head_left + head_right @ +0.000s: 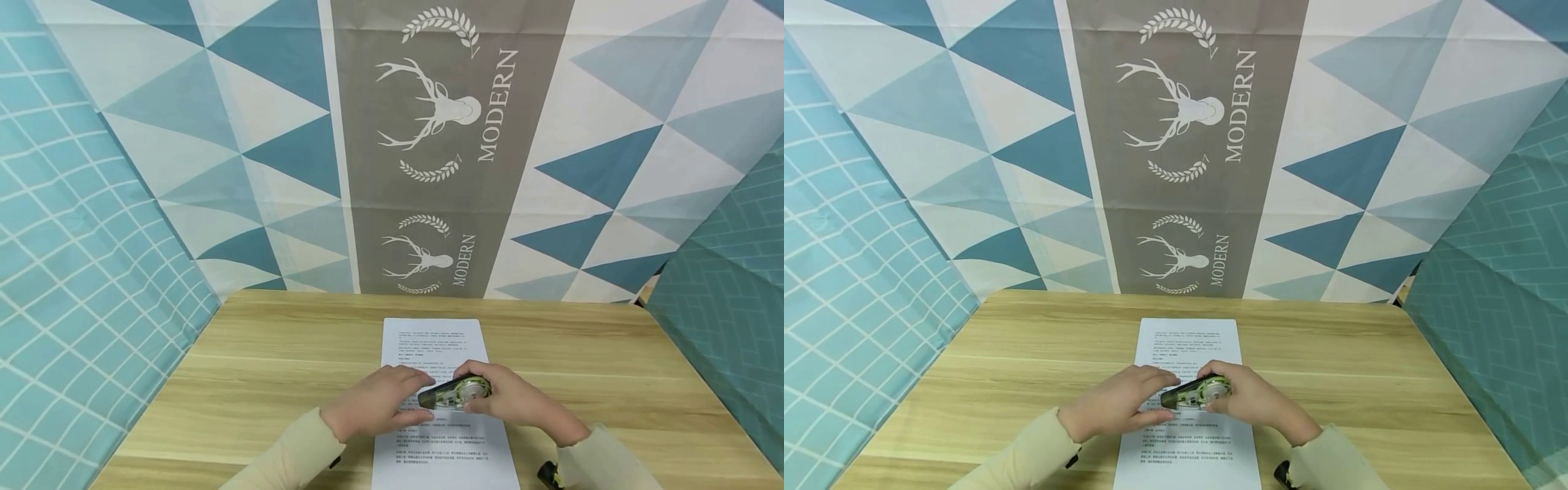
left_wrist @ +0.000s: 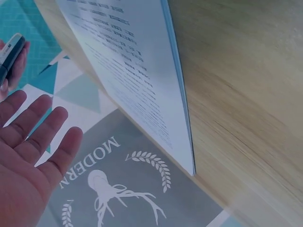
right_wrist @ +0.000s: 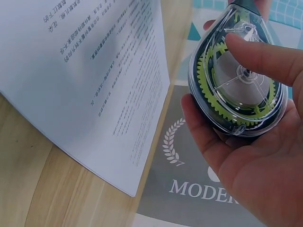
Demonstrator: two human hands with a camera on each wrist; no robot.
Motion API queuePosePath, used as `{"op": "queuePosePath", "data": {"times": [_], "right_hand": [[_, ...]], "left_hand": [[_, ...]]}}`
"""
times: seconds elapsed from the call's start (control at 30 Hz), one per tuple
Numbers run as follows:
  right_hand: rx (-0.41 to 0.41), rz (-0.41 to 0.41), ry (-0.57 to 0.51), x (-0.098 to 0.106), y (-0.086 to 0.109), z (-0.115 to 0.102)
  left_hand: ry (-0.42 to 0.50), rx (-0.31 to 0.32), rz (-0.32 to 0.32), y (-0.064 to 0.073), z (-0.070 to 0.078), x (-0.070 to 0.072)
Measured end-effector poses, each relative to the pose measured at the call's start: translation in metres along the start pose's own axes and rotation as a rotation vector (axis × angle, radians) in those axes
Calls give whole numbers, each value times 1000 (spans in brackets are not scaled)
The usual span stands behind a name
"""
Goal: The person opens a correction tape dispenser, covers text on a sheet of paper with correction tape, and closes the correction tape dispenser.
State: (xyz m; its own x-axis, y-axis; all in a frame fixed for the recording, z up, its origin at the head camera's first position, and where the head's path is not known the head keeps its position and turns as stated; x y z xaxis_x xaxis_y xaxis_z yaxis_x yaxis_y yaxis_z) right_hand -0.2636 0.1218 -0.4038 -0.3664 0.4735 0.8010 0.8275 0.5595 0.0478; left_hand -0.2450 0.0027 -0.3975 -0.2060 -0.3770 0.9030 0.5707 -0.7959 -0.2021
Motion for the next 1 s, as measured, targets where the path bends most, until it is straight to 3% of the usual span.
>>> {"op": "queuePosePath", "data": {"times": [0.63, 1.0], "right_hand": [[5, -1, 33, -4, 1, -8], [19, 7, -71, -3, 4, -4]], "left_hand": [[25, -48, 29, 0, 10, 2], [73, -26, 46, 3, 7, 2]]}}
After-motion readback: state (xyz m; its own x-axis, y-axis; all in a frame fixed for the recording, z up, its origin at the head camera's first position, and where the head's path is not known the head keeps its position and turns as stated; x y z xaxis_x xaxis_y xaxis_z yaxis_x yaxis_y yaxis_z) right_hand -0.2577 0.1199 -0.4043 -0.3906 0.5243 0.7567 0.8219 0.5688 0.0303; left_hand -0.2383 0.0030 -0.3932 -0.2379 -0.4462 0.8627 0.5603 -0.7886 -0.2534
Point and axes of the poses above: each hand's wrist, its own y-axis away from the middle knuckle, its own x-axis out of the back of the hand, z = x × y, the point moved 10 cm from there along -y, towards the middle knuckle, and after that the axes turned 15 degrees about y, right-handed, at the moved point
